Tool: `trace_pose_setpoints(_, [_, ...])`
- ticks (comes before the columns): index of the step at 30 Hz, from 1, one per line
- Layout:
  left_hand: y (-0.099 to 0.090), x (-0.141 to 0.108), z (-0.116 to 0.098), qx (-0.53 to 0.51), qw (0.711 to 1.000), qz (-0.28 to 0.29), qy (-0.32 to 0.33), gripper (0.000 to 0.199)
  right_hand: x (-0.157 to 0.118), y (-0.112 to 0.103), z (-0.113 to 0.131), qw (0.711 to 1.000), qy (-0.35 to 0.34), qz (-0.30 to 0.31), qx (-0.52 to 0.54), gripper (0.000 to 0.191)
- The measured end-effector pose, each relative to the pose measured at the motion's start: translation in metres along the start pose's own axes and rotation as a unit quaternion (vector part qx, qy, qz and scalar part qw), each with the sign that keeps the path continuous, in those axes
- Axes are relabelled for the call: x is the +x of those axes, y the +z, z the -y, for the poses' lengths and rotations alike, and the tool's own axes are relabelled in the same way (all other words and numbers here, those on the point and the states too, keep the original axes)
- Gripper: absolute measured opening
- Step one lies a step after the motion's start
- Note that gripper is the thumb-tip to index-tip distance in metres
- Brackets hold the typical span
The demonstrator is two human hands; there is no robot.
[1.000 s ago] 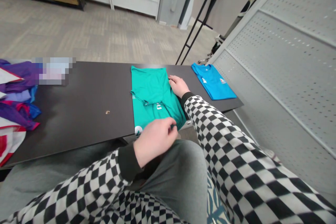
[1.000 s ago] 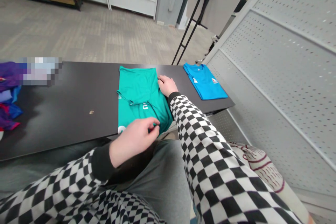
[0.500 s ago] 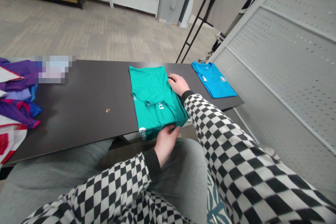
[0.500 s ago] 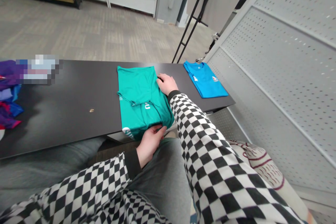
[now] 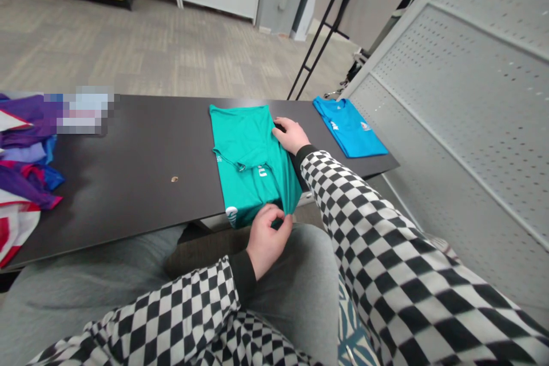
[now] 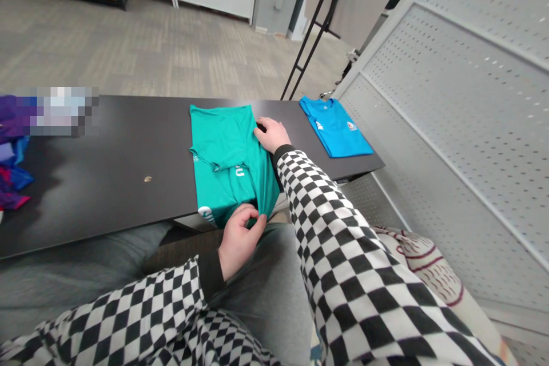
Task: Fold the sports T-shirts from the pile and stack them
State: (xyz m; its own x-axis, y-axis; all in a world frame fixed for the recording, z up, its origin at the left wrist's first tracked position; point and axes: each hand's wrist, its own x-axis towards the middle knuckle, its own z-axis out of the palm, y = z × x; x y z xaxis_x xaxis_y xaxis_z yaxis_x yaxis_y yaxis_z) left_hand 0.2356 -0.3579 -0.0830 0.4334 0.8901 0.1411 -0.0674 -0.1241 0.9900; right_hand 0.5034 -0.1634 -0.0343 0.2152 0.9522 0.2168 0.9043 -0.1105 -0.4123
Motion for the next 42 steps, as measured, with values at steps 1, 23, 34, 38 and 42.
trace_pose_setpoints(1, [-0.001,0.000,-0.001,-0.003,1.000,0.006,-0.002,0.028,0.000,0.000,0.000,1.000,0.001,0.001,0.000,0.045])
trace_pose_setpoints(23, [-0.004,0.004,0.028,-0.015,0.978,0.050,-0.200,0.033,-0.001,-0.001,0.002,1.000,0.010,0.004,0.012,0.044])
trace_pose_setpoints(34, [-0.101,0.070,-0.086,-0.021,0.869,0.461,-0.179,0.044,-0.001,-0.002,0.000,1.000,0.007,0.015,0.013,0.047])
trace_pose_setpoints(38, [-0.140,0.175,-0.092,0.135,0.977,0.168,0.006,0.040,0.001,-0.001,-0.001,1.000,0.007,0.024,0.007,0.050])
trace_pose_setpoints(42, [-0.177,0.256,-0.055,0.430,0.888,0.102,0.129,0.047,0.001,-0.003,-0.001,0.999,0.025,0.023,0.001,0.057])
